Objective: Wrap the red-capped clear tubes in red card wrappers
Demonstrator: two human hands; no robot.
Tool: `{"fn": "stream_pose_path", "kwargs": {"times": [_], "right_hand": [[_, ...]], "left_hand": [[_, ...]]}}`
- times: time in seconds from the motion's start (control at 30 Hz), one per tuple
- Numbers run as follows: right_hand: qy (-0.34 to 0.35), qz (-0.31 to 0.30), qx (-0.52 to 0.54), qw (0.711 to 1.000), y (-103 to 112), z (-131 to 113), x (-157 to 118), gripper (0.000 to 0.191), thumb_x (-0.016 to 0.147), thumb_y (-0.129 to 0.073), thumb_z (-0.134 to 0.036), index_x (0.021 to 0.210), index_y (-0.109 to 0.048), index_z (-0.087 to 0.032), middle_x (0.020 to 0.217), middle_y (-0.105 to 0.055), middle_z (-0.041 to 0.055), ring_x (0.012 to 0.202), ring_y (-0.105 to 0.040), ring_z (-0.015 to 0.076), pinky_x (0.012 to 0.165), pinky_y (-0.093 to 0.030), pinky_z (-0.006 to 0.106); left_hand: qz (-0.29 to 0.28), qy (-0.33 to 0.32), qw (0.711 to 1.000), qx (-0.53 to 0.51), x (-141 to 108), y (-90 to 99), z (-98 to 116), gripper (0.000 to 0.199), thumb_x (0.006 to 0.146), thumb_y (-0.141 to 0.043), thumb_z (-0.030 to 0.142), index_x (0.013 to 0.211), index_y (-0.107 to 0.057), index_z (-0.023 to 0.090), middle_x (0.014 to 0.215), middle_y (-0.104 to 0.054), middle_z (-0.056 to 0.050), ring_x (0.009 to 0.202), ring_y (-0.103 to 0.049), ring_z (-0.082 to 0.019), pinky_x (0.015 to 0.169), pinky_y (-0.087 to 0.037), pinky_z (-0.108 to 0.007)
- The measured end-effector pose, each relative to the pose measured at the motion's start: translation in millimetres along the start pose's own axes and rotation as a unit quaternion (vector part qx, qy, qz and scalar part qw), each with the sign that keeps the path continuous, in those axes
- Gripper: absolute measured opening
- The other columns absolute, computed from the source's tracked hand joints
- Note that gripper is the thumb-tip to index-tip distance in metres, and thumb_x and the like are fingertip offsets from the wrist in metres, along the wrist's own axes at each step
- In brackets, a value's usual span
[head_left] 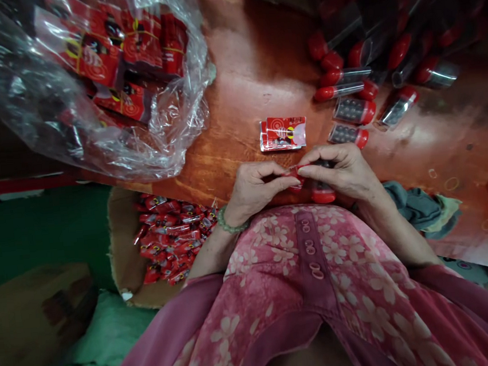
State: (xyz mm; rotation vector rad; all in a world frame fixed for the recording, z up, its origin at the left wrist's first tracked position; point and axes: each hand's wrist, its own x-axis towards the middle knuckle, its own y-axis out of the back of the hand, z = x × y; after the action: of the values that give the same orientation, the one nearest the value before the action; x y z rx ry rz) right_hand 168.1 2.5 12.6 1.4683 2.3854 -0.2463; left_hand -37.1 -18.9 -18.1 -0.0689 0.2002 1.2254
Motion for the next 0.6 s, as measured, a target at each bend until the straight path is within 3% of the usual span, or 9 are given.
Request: {"fn": "stream_pose_path", "kwargs": {"times": [0.3,0.47,0.53,0.6], "right_hand": [[0.047,-0.032,-0.068,0.996,10.1,-0.3,-3.3,0.017,0.092,-0.069,-0.034,0.096,-0.081,-0.023,0.086,-0.079,0.0016,0.072,-0.069,0.0140,0.067,-0.054,0.026],[0.008,-0.025,-0.029,0.999,15.3,-9.0,-10.2,0.022,0.085,-0.077,-0.031,0.105,-0.080,-0.024,0.094,-0.080,0.0015,0.077,-0.072,0.0150,0.069,-0.057,0.027],[-0.009,0.007,-0.024,1.000,20.4,-12.5,-10.8,0.021,0.082,-0.080,-0.031,0.102,-0.080,-0.024,0.093,-0.080,0.0016,0.076,-0.072,0.0144,0.067,-0.057,0.026],[0.005,0.096,-0.030,0.995,25.1,-14.7,-8.8,0.014,0.082,-0.081,-0.031,0.094,-0.080,-0.024,0.087,-0.079,0.0006,0.073,-0.070,0.0132,0.065,-0.056,0.025]], "left_hand": [[0.026,-0.033,0.999,0.011,0.5,-1.3,-4.8,0.033,0.078,-0.082,0.048,0.069,-0.078,0.017,0.066,-0.076,-0.002,0.053,-0.060,-0.009,0.054,-0.047,-0.021],[0.056,-0.082,0.994,0.039,-2.0,-1.3,-11.3,0.032,0.075,-0.085,0.045,0.066,-0.074,0.017,0.063,-0.073,-0.002,0.054,-0.060,-0.009,0.056,-0.046,-0.022],[0.071,-0.108,0.991,0.044,-2.1,-2.0,-12.5,0.030,0.075,-0.086,0.043,0.067,-0.074,0.016,0.065,-0.073,-0.002,0.056,-0.062,-0.009,0.058,-0.048,-0.021],[0.079,-0.131,0.987,0.051,-1.4,-2.7,-12.9,0.028,0.075,-0.087,0.041,0.069,-0.074,0.016,0.065,-0.074,-0.002,0.057,-0.063,-0.009,0.058,-0.048,-0.021]]}}
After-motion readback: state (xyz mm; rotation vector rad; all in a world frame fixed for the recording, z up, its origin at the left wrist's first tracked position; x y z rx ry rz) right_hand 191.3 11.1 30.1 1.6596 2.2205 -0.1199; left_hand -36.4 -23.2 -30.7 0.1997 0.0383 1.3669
